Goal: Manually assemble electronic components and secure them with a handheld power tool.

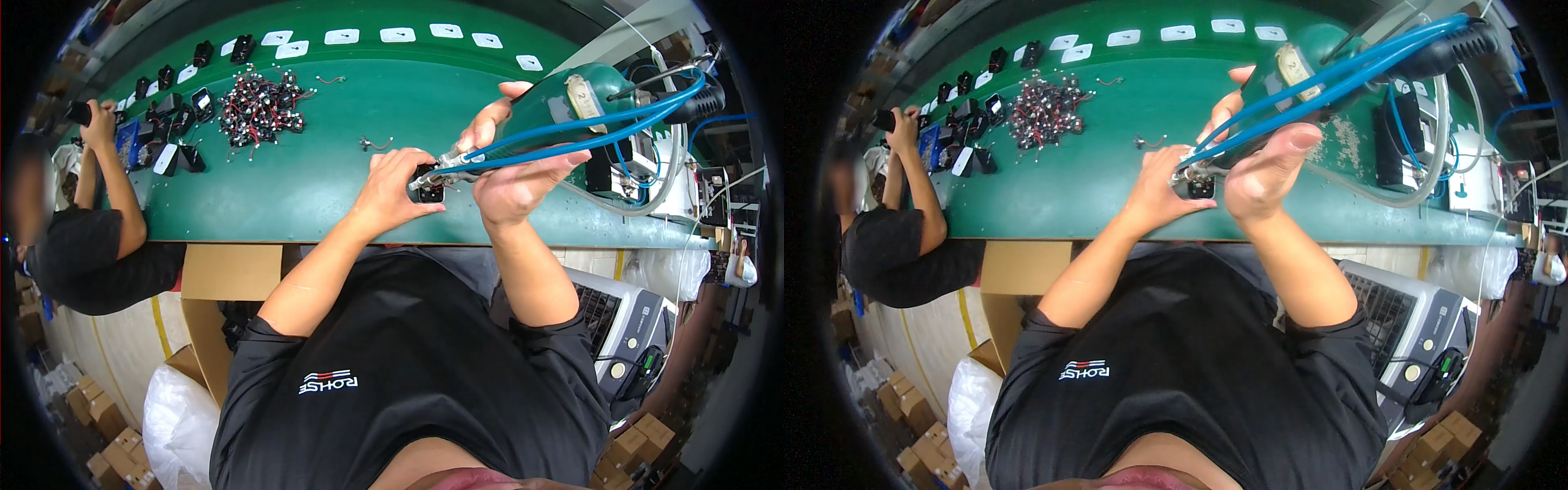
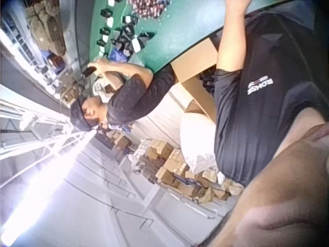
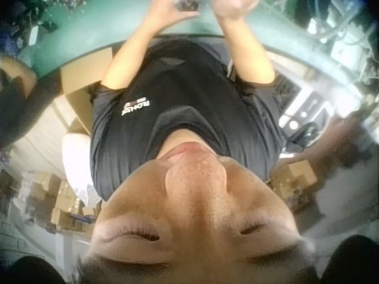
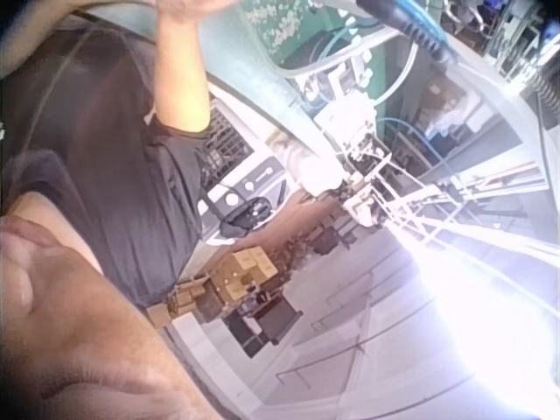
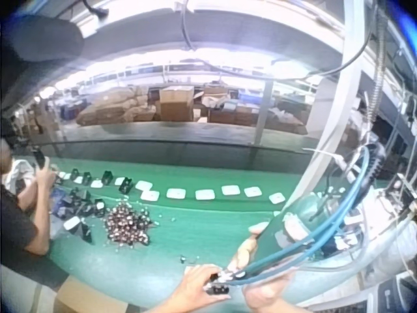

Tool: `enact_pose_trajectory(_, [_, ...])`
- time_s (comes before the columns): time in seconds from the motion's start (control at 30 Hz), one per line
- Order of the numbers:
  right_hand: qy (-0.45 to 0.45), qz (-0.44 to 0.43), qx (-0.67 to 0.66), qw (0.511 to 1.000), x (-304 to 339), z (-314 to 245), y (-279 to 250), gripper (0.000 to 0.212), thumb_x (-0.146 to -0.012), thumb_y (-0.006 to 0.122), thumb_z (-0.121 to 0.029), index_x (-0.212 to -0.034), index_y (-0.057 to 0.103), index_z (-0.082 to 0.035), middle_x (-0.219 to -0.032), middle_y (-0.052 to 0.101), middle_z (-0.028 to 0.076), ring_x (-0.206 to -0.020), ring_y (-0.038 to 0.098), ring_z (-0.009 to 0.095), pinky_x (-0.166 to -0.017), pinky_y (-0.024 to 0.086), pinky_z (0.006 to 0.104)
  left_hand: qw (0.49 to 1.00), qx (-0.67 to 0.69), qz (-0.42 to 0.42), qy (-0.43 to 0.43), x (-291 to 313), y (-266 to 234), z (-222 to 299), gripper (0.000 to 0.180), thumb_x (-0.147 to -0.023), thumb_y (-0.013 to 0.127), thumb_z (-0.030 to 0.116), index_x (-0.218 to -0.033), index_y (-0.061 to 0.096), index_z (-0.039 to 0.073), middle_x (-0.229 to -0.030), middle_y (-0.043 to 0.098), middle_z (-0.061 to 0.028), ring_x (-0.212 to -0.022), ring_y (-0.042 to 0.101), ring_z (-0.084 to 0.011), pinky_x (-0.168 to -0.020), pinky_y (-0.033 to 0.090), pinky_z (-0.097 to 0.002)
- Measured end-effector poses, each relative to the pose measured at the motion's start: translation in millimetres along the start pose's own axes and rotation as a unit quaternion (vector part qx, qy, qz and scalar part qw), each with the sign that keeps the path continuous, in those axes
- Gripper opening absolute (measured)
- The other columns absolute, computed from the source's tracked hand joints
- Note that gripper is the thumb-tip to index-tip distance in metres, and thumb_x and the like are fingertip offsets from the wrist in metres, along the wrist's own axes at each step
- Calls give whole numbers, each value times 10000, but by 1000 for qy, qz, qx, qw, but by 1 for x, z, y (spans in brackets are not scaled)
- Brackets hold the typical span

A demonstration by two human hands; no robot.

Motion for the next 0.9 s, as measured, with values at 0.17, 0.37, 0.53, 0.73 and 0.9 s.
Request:
enact_pose_trajectory(0.17, [-12,-22,-24,999,1,-3,0,1080,-832,336,-939,-1389,428,-19,-981,558,132,-658,612,190,-539,556,309,1000,1,3,3,1,1,0,758,-595,974,343,-1216,606,114,-1189,665,-32,-1069,630,-256,-914,392,-405])
enact_pose_trajectory(0.37, [9,0,0,1000,3,1,1,1124,-786,260,-1004,-1253,506,-12,-717,574,91,-606,611,203,-571,539,303,1000,2,-15,-9,2,3,-2,776,-590,978,345,-1227,602,112,-1167,665,-38,-1052,630,-262,-917,394,-404])
enact_pose_trajectory(0.53, [24,-69,-15,997,8,6,8,1086,-793,279,-997,-1217,509,-23,-717,572,96,-605,604,199,-579,540,302,999,29,-8,-20,2,-1,-6,808,-590,980,348,-1258,598,102,-1175,668,-50,-1059,633,-275,-938,399,-408])
enact_pose_trajectory(0.73, [24,-31,20,999,-24,-15,10,1002,-861,326,-941,-1300,506,-58,-740,562,48,-613,581,178,-556,504,307,999,5,-37,-33,3,2,-6,873,-660,945,375,-1397,555,119,-1294,630,-89,-1184,587,-304,-1007,393,-455])
enact_pose_trajectory(0.9, [-103,-237,-126,958,-59,-141,5,1029,-941,471,-800,-1500,321,50,-906,606,106,-742,645,227,-701,587,362,999,-40,32,-4,-26,-47,-3,887,-675,933,275,-1441,530,78,-1311,604,-125,-1221,572,-341,-1092,401,-446])
Point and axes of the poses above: each hand's wrist, its own x-axis away from the middle knuckle, its own y-axis out of the palm, z = x × y, the point moved 7 cm from there along -x, towards the middle knuckle
